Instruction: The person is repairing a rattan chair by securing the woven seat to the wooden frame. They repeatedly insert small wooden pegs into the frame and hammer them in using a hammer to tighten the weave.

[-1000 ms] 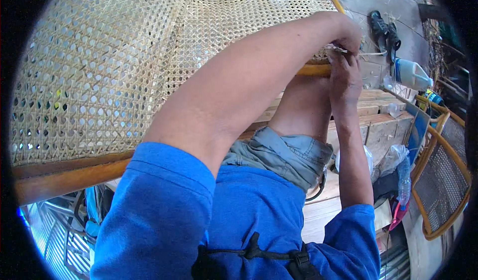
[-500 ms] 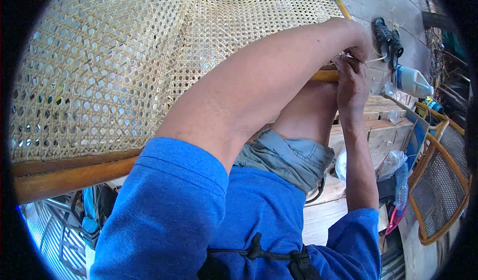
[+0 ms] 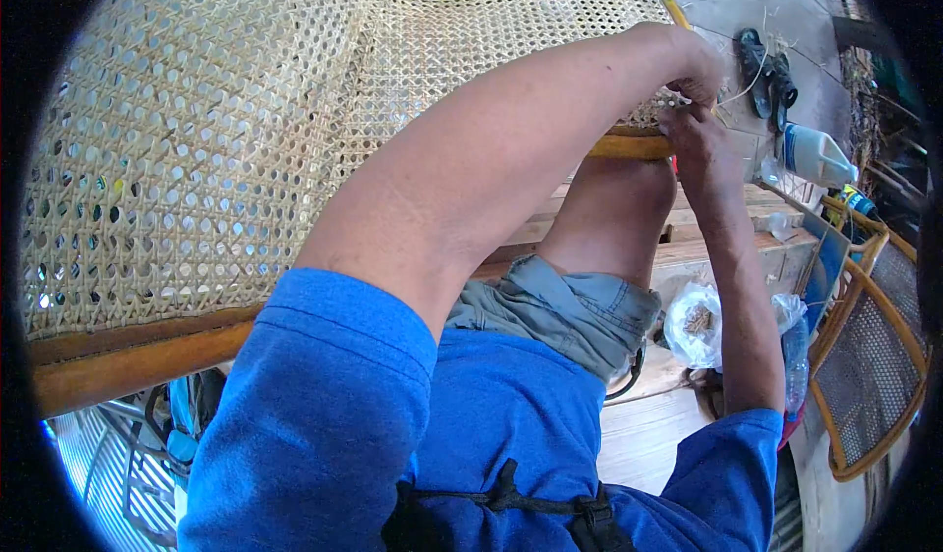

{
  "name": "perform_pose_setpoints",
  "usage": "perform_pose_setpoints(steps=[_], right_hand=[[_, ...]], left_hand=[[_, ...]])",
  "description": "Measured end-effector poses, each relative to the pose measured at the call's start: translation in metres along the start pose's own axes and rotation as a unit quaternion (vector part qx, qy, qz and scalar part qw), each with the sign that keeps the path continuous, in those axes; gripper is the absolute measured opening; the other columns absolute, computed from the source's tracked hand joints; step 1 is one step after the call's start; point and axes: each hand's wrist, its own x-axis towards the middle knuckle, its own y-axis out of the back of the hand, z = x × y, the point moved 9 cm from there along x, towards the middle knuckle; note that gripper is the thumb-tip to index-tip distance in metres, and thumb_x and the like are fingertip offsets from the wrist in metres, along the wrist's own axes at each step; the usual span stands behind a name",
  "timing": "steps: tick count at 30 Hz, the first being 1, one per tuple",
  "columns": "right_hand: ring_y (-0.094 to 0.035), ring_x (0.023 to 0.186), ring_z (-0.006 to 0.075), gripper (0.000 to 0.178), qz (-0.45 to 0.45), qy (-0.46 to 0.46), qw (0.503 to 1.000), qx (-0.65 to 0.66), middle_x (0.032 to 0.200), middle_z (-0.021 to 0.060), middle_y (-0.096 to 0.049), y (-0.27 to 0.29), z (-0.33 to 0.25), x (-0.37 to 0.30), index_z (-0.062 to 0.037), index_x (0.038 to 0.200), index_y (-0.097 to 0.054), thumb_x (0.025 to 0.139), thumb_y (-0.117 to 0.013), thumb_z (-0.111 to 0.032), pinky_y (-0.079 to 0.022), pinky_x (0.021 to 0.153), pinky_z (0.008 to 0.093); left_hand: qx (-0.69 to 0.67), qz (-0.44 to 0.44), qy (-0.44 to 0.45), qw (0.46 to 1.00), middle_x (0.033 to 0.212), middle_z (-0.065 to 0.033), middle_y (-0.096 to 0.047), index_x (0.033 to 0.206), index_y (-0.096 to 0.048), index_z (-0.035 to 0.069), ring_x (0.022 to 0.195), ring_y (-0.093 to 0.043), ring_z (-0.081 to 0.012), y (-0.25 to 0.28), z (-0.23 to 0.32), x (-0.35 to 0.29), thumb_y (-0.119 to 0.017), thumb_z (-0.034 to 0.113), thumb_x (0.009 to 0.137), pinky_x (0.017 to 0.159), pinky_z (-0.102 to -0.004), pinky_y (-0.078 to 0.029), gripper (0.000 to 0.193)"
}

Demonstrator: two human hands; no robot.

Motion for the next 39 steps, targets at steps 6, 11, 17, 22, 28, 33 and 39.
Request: perform_pose_setpoints(steps=[6,11,17,22,28,33,39], right_hand=[[-0.06,0.081,0.0348,0.009,-0.047,0.069,0.996,-0.031,0.088,0.0139,-0.059,-0.009,0.003,0.01,-0.0067,0.088,-0.059,0.084,-0.051,-0.01,-0.049,0.068,0.0431],[-0.06,0.082,0.0355,0.011,-0.139,0.002,0.989,0.044,0.089,0.0149,-0.059,-0.012,0.012,0.024,-0.0073,0.089,-0.059,0.084,-0.049,-0.01,-0.049,0.069,0.0425],[-0.06,0.084,0.0351,0.012,-0.158,0.04,0.987,-0.009,0.084,0.0176,-0.06,-0.005,-0.003,0.028,-0.0053,0.087,-0.059,0.084,-0.048,-0.009,-0.048,0.073,0.0416],[-0.059,0.087,0.0356,0.011,-0.164,0.097,0.981,-0.036,0.088,0.0187,-0.06,-0.005,-0.02,0.038,-0.0022,0.085,-0.058,0.081,-0.049,-0.007,-0.047,0.074,0.042],[-0.059,0.085,0.0339,0.014,-0.078,-0.004,0.994,0.076,0.089,0.0172,-0.062,0.006,0.007,0.034,-0.0017,0.09,-0.061,0.085,-0.053,-0.012,-0.047,0.076,0.0392],[-0.062,0.081,0.0226,0.016,0.174,-0.207,0.935,0.232,0.087,0.0131,-0.064,0.048,0.057,-0.059,-0.0026,0.099,-0.061,0.086,-0.057,-0.011,-0.047,0.072,0.0325],[-0.061,0.08,0.019,0.014,0.139,-0.263,0.903,0.31,0.086,0.0109,-0.063,0.017,0.026,-0.095,-0.0022,0.098,-0.062,0.086,-0.058,-0.008,-0.047,0.071,0.0298]], left_hand=[[-0.082,0.132,-0.042,0.987,0.071,-0.0127,-0.063,0.088,-0.068,0.003,0.058,-0.056,-0.0232,0.017,-0.008,-0.009,-0.061,0.029,0.076,0.054,-0.0366,-0.047,0.029],[0.059,0.451,-0.133,0.881,0.068,-0.0118,-0.061,0.086,-0.068,0.003,0.056,-0.057,-0.0211,0.039,-0.029,-0.086,-0.06,0.03,0.082,0.056,-0.0347,-0.046,0.028],[-0.259,0.428,0.06,0.863,0.067,-0.0131,-0.061,0.087,-0.066,-0.001,0.063,-0.059,-0.0203,-0.011,-0.065,-0.134,-0.059,0.029,0.084,0.062,-0.0333,-0.046,0.031],[-0.287,0.412,0.078,0.861,0.07,-0.0126,-0.062,0.091,-0.066,-0.001,0.065,-0.058,-0.02,-0.02,-0.065,-0.141,-0.06,0.032,0.085,0.065,-0.0322,-0.046,0.034],[-0.35,0.386,0.117,0.845,0.068,-0.0038,-0.059,0.092,-0.066,-0.001,0.062,-0.049,-0.0113,-0.021,-0.067,-0.146,-0.057,0.034,0.088,0.062,-0.027,-0.043,0.037],[-0.486,0.359,0.096,0.791,0.065,0.0042,-0.047,0.095,-0.061,0.004,0.05,-0.036,-0.0039,-0.037,-0.078,-0.147,-0.053,0.033,0.09,0.044,-0.0213,-0.032,0.03],[-0.717,0.296,0.067,0.628,0.072,0.0032,-0.053,0.103,-0.058,0.004,0.052,-0.044,-0.0055,-0.065,-0.064,-0.171,-0.051,0.033,0.093,0.044,-0.0203,-0.035,0.031]])
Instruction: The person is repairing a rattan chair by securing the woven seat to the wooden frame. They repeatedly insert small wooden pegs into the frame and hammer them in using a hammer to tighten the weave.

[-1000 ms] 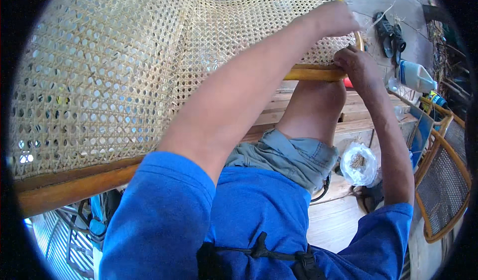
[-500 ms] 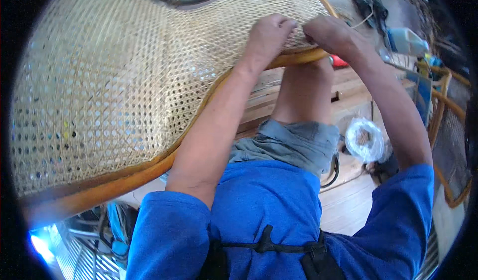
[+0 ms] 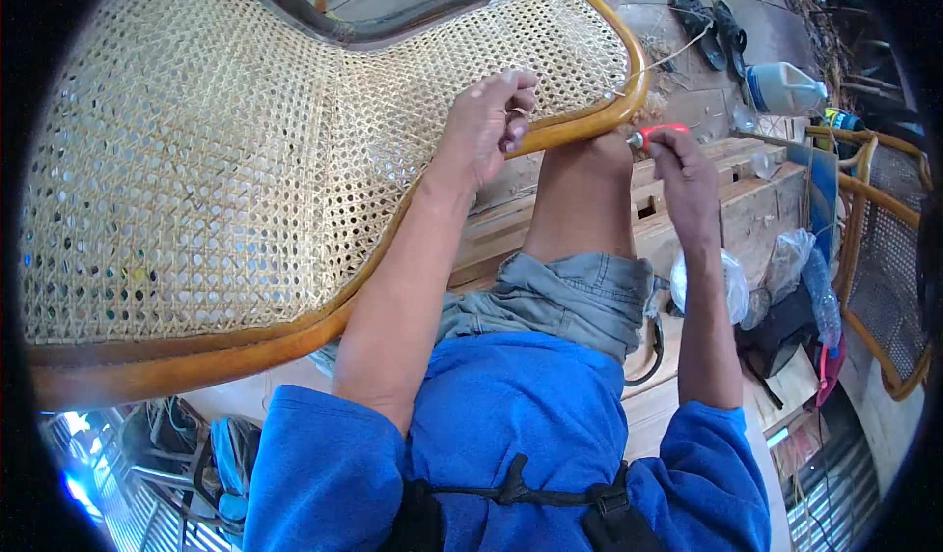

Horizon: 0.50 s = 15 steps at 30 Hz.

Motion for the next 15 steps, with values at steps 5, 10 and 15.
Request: perform_pose_setpoints(steps=[5,10,15], right_hand=[[-0.061,0.081,0.0207,0.016,0.004,0.033,0.999,0.031,0.086,0.0101,-0.062,-0.025,-0.03,0.0,-0.0015,0.098,-0.062,0.083,-0.061,-0.006,-0.047,0.075,0.0279],[-0.061,0.085,0.0226,0.017,0.006,0.13,0.991,0.022,0.09,0.0104,-0.062,-0.034,-0.078,0.006,-0.0034,0.099,-0.063,0.082,-0.06,-0.006,-0.048,0.079,0.0302],[-0.059,0.085,0.0254,0.018,0.001,0.16,0.987,-0.017,0.086,0.0103,-0.061,-0.048,-0.09,0.009,-0.006,0.097,-0.065,0.08,-0.062,-0.008,-0.047,0.077,0.034]], left_hand=[[-0.166,-0.134,0.061,0.975,0.096,-0.0076,-0.065,0.11,-0.056,0.003,0.078,-0.064,-0.0171,-0.019,-0.012,-0.007,-0.05,0.042,0.092,0.065,-0.0295,-0.051,0.043],[-0.228,-0.168,0.097,0.954,0.099,-0.0163,-0.063,0.111,-0.051,-0.004,0.093,-0.062,-0.028,-0.044,-0.008,-0.02,-0.031,0.061,0.091,0.082,-0.0385,-0.051,0.071],[-0.285,-0.273,0.111,0.912,0.109,-0.0207,-0.06,0.117,-0.051,-0.007,0.1,-0.06,-0.0318,-0.051,-0.012,-0.02,-0.015,0.067,0.089,0.09,-0.0428,-0.047,0.087]])
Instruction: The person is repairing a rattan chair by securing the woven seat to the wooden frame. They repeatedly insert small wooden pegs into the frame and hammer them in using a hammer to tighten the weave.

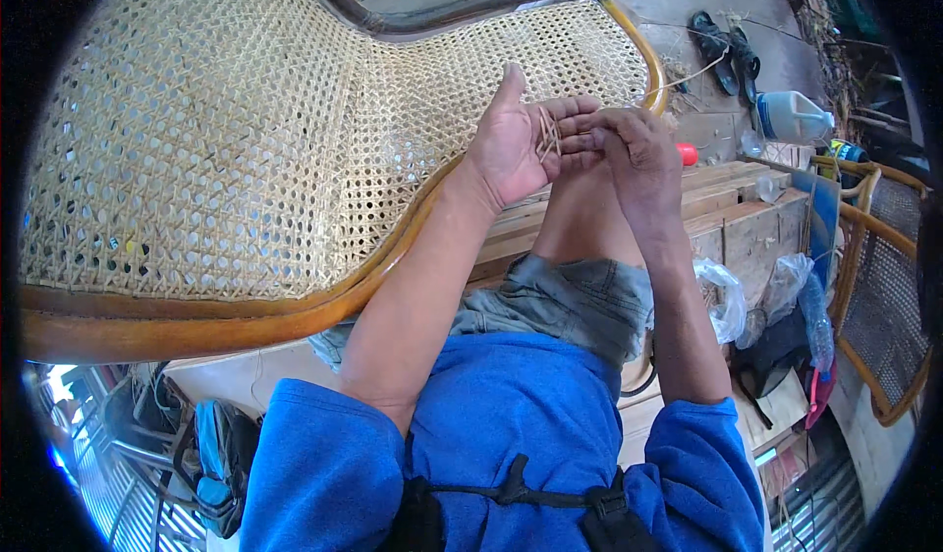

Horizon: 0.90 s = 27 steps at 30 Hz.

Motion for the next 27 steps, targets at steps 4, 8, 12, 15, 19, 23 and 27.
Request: perform_pose_setpoints(steps=[4,8,12,15,19,23,27], right_hand=[[-0.057,0.08,0.0271,0.015,0.02,0.078,0.993,-0.091,0.083,0.0093,-0.06,-0.005,-0.029,0.004,-0.0078,0.093,-0.066,0.078,-0.063,-0.01,-0.047,0.075,0.0365],[-0.057,0.088,0.0236,0.013,-0.012,0.037,0.994,-0.1,0.087,0.0088,-0.062,-0.019,-0.02,0.007,-0.0055,0.09,-0.066,0.078,-0.062,-0.006,-0.044,0.081,0.0341],[-0.061,0.078,0.0206,0.007,-0.012,-0.089,0.99,0.11,0.081,0.0073,-0.061,-0.02,0.026,0.006,-0.0052,0.088,-0.062,0.083,-0.06,-0.01,-0.05,0.069,0.0315],[-0.063,0.073,0.0147,0.007,-0.061,-0.268,0.903,0.331,0.081,0.0074,-0.062,-0.035,0.052,-0.004,-0.0022,0.089,-0.061,0.086,-0.057,-0.008,-0.051,0.062,0.0271],[-0.063,0.071,0.0147,0.011,-0.063,-0.238,0.92,0.305,0.084,0.0092,-0.063,-0.03,0.052,-0.005,-0.0008,0.094,-0.06,0.086,-0.056,-0.007,-0.052,0.062,0.0271],[-0.063,0.079,0.0235,0.016,-0.051,-0.11,0.989,0.081,0.087,0.0129,-0.063,-0.018,0.038,0.005,-0.0014,0.098,-0.06,0.083,-0.057,-0.005,-0.05,0.072,0.0319],[-0.061,0.087,0.0288,0.019,-0.05,-0.072,0.995,0.057,0.089,0.0151,-0.061,-0.023,0.04,0.003,-0.0013,0.098,-0.06,0.08,-0.058,-0.003,-0.047,0.079,0.0341]], left_hand=[[0.019,0.017,0.005,1.0,0.1,-0.0136,-0.063,0.114,-0.054,-0.005,0.09,-0.062,-0.0234,0.001,-0.004,0.001,-0.019,0.074,0.084,0.084,-0.0371,-0.051,0.091],[0.069,0.123,-0.002,0.99,0.094,-0.0097,-0.063,0.112,-0.056,-0.004,0.086,-0.061,-0.0188,-0.007,-0.011,0.002,-0.02,0.074,0.084,0.08,-0.033,-0.052,0.091],[0.096,0.115,0.016,0.989,0.092,-0.0092,-0.063,0.11,-0.058,-0.003,0.085,-0.061,-0.0184,0.006,-0.015,0.006,-0.022,0.076,0.083,0.077,-0.0311,-0.052,0.09],[0.103,0.133,0.027,0.985,0.088,-0.0099,-0.063,0.107,-0.059,-0.003,0.082,-0.061,-0.0197,0.015,-0.02,0.003,-0.024,0.078,0.08,0.074,-0.0301,-0.052,0.092],[0.118,0.146,0.025,0.982,0.085,-0.0095,-0.062,0.102,-0.06,-0.002,0.081,-0.061,-0.0202,0.011,-0.02,0.004,-0.026,0.078,0.08,0.073,-0.0319,-0.052,0.09],[0.126,0.159,0.03,0.979,0.086,-0.0101,-0.062,0.1,-0.06,-0.001,0.08,-0.061,-0.0203,0.017,-0.021,0.004,-0.03,0.076,0.081,0.072,-0.0325,-0.053,0.085],[0.147,0.18,0.029,0.972,0.085,-0.0096,-0.062,0.101,-0.059,0.0,0.077,-0.061,-0.019,0.02,-0.021,0.004,-0.031,0.074,0.082,0.07,-0.0311,-0.052,0.082]])
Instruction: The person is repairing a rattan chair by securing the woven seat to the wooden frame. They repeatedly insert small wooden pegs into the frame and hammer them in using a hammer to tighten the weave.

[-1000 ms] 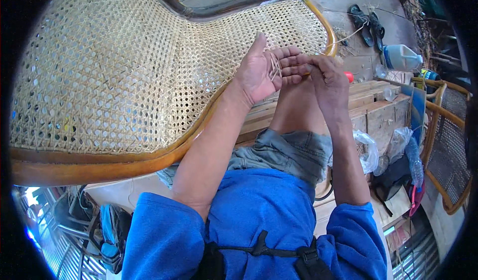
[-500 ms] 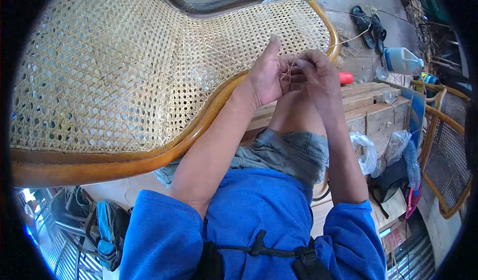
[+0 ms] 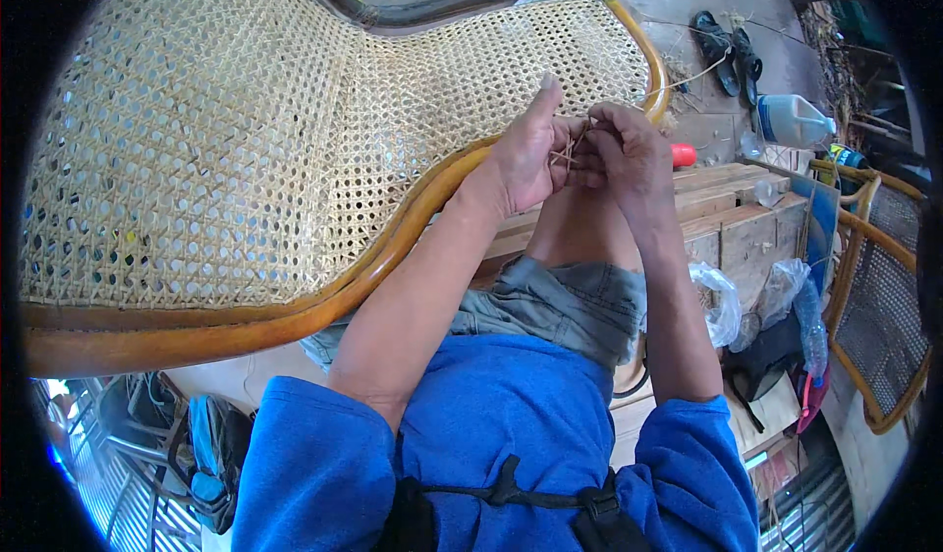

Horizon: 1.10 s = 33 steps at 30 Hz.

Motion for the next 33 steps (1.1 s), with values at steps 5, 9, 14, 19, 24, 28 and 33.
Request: perform_pose_setpoints(steps=[5,9,14,19,24,28,33], right_hand=[[-0.061,0.081,0.0251,0.017,-0.005,0.002,1.0,-0.011,0.085,0.0126,-0.062,0.001,0.0,-0.001,-0.0021,0.096,-0.06,0.079,-0.057,-0.001,-0.048,0.076,0.033],[-0.058,0.071,0.0137,0.008,-0.019,-0.105,0.981,0.16,0.076,0.0055,-0.06,0.0,0.02,-0.004,-0.001,0.089,-0.059,0.081,-0.056,0.0,-0.048,0.067,0.0271],[-0.053,0.068,0.0069,0.002,-0.034,-0.134,0.959,0.25,0.073,0.001,-0.058,0.004,0.027,-0.005,0.0004,0.084,-0.058,0.083,-0.056,0.0,-0.046,0.063,0.022],[-0.055,0.073,0.0073,0.004,-0.02,-0.13,0.966,0.222,0.077,0.0014,-0.059,0.008,0.031,-0.005,0.0008,0.086,-0.058,0.084,-0.055,-0.002,-0.046,0.068,0.0226],[-0.057,0.082,0.0089,0.012,0.003,-0.095,0.966,0.241,0.084,0.0025,-0.062,0.008,0.022,-0.009,0.002,0.095,-0.061,0.085,-0.056,-0.003,-0.046,0.076,0.0228],[-0.058,0.084,0.009,0.016,-0.046,-0.091,0.956,0.276,0.089,0.003,-0.064,0.003,0.016,-0.014,0.0027,0.1,-0.062,0.085,-0.056,-0.002,-0.046,0.078,0.0223],[-0.059,0.084,0.0085,0.018,-0.042,-0.116,0.934,0.335,0.089,0.0021,-0.064,0.002,0.016,-0.02,0.0024,0.102,-0.062,0.085,-0.057,-0.001,-0.047,0.078,0.0217]], left_hand=[[0.046,-0.002,-0.031,0.998,0.086,-0.0086,-0.063,0.101,-0.059,0.001,0.076,-0.062,-0.016,-0.003,0.002,-0.004,-0.04,0.056,0.09,0.068,-0.0293,-0.052,0.06],[0.151,0.01,-0.047,0.987,0.088,-0.0081,-0.064,0.101,-0.06,0.001,0.071,-0.063,-0.0138,-0.003,0.003,-0.01,-0.046,0.033,0.094,0.063,-0.0267,-0.051,0.036],[0.265,0.015,-0.083,0.96,0.082,-0.0054,-0.063,0.098,-0.061,0.0,0.062,-0.061,-0.0102,-0.005,0.01,-0.013,-0.044,0.026,0.095,0.051,-0.0199,-0.046,0.031],[0.207,0.013,-0.089,0.974,0.077,-0.0024,-0.058,0.094,-0.06,0.001,0.054,-0.052,-0.0064,0.001,0.007,-0.011,-0.045,0.025,0.095,0.045,-0.0179,-0.038,0.029],[0.146,0.048,-0.098,0.983,0.071,0.0026,-0.054,0.092,-0.06,0.005,0.052,-0.044,-0.0037,-0.001,0.008,-0.016,-0.051,0.03,0.093,0.044,-0.0159,-0.034,0.026],[0.187,0.056,-0.096,0.976,0.071,0.0032,-0.053,0.091,-0.06,0.006,0.053,-0.042,-0.0034,0.002,0.012,-0.019,-0.052,0.031,0.093,0.045,-0.0168,-0.034,0.025],[0.298,0.059,-0.142,0.942,0.069,0.0022,-0.054,0.086,-0.06,0.005,0.053,-0.044,-0.0033,-0.01,0.02,-0.026,-0.053,0.031,0.092,0.045,-0.017,-0.034,0.027]])
